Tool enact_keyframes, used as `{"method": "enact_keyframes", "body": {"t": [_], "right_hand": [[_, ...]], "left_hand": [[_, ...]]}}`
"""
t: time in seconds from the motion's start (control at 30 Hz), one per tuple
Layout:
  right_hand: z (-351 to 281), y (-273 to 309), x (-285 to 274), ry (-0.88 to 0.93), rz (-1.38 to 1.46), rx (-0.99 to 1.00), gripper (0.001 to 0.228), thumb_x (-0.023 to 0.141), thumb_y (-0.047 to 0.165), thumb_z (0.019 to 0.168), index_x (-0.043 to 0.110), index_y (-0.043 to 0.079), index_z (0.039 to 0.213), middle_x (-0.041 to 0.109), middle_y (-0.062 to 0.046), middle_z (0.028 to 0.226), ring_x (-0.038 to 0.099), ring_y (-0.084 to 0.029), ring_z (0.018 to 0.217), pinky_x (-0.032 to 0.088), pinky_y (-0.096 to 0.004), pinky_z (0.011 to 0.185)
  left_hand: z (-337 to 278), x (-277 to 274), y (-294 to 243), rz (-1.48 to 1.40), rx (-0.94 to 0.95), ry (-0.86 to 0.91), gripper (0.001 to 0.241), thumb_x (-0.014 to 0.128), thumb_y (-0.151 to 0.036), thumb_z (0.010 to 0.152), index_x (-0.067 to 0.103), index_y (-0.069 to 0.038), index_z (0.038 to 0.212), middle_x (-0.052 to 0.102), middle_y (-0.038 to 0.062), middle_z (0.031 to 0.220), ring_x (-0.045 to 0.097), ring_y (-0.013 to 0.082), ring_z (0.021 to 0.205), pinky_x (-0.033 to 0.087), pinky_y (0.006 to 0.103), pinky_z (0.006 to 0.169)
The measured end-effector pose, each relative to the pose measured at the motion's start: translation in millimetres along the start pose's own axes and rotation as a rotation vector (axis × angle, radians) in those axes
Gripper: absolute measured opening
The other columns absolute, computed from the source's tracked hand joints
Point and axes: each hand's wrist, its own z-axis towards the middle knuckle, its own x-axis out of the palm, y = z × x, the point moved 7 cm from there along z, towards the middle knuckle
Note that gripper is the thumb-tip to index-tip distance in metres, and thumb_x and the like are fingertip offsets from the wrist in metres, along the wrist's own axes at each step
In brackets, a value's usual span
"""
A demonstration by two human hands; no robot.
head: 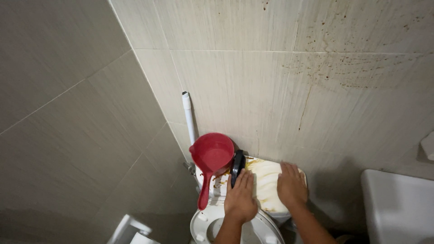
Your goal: The person scrubs the top of a toilet tank with a brush, then pours water from a red scoop onto the tank to rinse it. They refill the scoop at the sink and pour more water onto the tank before placing the scoop and brush on the sink.
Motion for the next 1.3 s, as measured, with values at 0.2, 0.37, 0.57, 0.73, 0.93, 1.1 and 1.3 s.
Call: {"method": "enact_keyframes", "body": {"t": [0.2, 0.37, 0.57, 0.73, 0.93, 1.1, 1.3], "right_hand": [[-28, 29, 32, 0.095, 0.006, -0.16, 0.052, 0.045, 0.023, 0.097, 0.047, 0.008, 0.146, 0.04, -0.019, 0.159, 0.034, -0.036, 0.147, 0.023, -0.046, 0.12], [-49, 47, 39, 0.181, 0.072, -0.485, 0.049, 0.044, 0.025, 0.099, 0.049, 0.006, 0.144, 0.042, -0.016, 0.158, 0.034, -0.032, 0.151, 0.019, -0.047, 0.123], [-33, 4, 21, -0.021, -0.14, 0.084, 0.05, 0.042, 0.029, 0.1, 0.049, 0.016, 0.148, 0.038, -0.014, 0.16, 0.032, -0.032, 0.15, 0.02, -0.046, 0.123], [-48, 36, 9, 0.081, -0.079, 0.005, 0.049, 0.043, 0.028, 0.1, 0.048, 0.019, 0.148, 0.036, -0.011, 0.161, 0.027, -0.032, 0.151, 0.017, -0.047, 0.123], [-48, 38, 17, 0.063, -0.043, -0.149, 0.047, 0.045, 0.03, 0.1, 0.051, 0.018, 0.145, 0.04, -0.009, 0.159, 0.029, -0.03, 0.151, 0.02, -0.047, 0.123], [-43, 45, 4, 0.109, 0.027, -0.17, 0.045, 0.046, 0.029, 0.102, 0.052, 0.02, 0.146, 0.041, -0.01, 0.157, 0.029, -0.031, 0.15, 0.02, -0.047, 0.123], [-31, 33, 19, 0.083, 0.091, -0.253, 0.042, 0.048, 0.026, 0.101, 0.055, 0.017, 0.142, 0.044, -0.013, 0.156, 0.032, -0.032, 0.149, 0.023, -0.048, 0.122]], "left_hand": [[-7, -17, -9, -0.046, -0.026, 0.057, 0.082, 0.061, -0.027, 0.083, 0.029, -0.009, 0.156, 0.024, 0.009, 0.166, 0.008, 0.0215, 0.157, -0.002, 0.0532, 0.125], [2, 5, 1, -0.014, 0.06, -0.04, 0.074, 0.055, -0.019, 0.086, 0.033, -0.008, 0.156, 0.028, 0.008, 0.166, 0.012, 0.0212, 0.157, 0.001, 0.0538, 0.125], [-1, 6, -1, -0.086, 0.194, -0.142, 0.07, 0.051, -0.01, 0.085, 0.039, -0.008, 0.154, 0.037, 0.007, 0.163, 0.024, 0.0204, 0.154, 0.006, 0.0517, 0.125], [-6, 5, -6, -0.09, 0.269, -0.162, 0.065, 0.052, -0.007, 0.087, 0.045, -0.01, 0.152, 0.042, 0.006, 0.159, 0.032, 0.0205, 0.15, 0.008, 0.0531, 0.124], [-8, 0, -7, -0.184, 0.265, -0.166, 0.063, 0.053, -0.003, 0.088, 0.049, -0.014, 0.15, 0.046, 0.0, 0.159, 0.036, 0.0192, 0.149, 0.01, 0.0521, 0.125], [-6, 2, -8, -0.092, 0.264, -0.186, 0.063, 0.054, -0.003, 0.084, 0.05, -0.014, 0.147, 0.049, 0.002, 0.154, 0.037, 0.0193, 0.146, 0.007, 0.0556, 0.123], [-12, -6, -10, -0.139, 0.253, -0.238, 0.061, 0.055, -0.003, 0.083, 0.057, -0.015, 0.142, 0.055, 0.0, 0.149, 0.041, 0.0223, 0.142, 0.012, 0.0557, 0.122]]}}
